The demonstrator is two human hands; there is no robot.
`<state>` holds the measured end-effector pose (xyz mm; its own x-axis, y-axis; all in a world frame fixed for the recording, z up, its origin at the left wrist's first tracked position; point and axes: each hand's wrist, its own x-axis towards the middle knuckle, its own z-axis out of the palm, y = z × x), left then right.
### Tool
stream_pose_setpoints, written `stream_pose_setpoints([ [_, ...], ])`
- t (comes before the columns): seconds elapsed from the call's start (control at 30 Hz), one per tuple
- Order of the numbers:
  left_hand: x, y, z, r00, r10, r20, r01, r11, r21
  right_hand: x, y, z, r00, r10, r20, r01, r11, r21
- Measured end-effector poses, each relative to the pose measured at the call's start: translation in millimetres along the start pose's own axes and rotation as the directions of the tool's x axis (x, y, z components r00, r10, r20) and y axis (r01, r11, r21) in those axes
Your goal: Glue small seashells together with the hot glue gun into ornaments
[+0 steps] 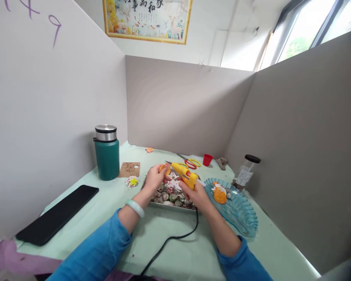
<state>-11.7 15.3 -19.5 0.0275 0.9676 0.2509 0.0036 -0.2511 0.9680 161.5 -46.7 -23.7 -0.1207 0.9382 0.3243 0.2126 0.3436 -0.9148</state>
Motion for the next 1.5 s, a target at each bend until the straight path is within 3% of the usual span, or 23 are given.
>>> stream_pose_setpoints([
  [0.1,-1.9,2.7,-0.2,0.999,0.037,-0.022,-0.036,0.998,0.048,0.3,1.2,1.9,1.0,0.001,-0.026,-0.002,0.999,-0.052],
  [0.5,-2.4,4.5,1.3,0.996,0.095,0.004,-0.094,0.995,-0.025,-0.5,0.7,0.8,1.0,-0.02,-0.02,0.017,0.988,-0.151],
  [0.87,-3.0,3.9,2.6,0.997,0.051,0.053,-0.049,0.998,-0.03,-0.2,-0.6,0.6,0.998,-0.036,-0.05,0.028,0.99,-0.138],
  [1.5,-5.3,4.7,-1.6,0.982,0.187,-0.009,-0.175,0.937,0.301,0.6,5.8,1.0,0.999,-0.042,-0.031,0.034,0.976,-0.215],
])
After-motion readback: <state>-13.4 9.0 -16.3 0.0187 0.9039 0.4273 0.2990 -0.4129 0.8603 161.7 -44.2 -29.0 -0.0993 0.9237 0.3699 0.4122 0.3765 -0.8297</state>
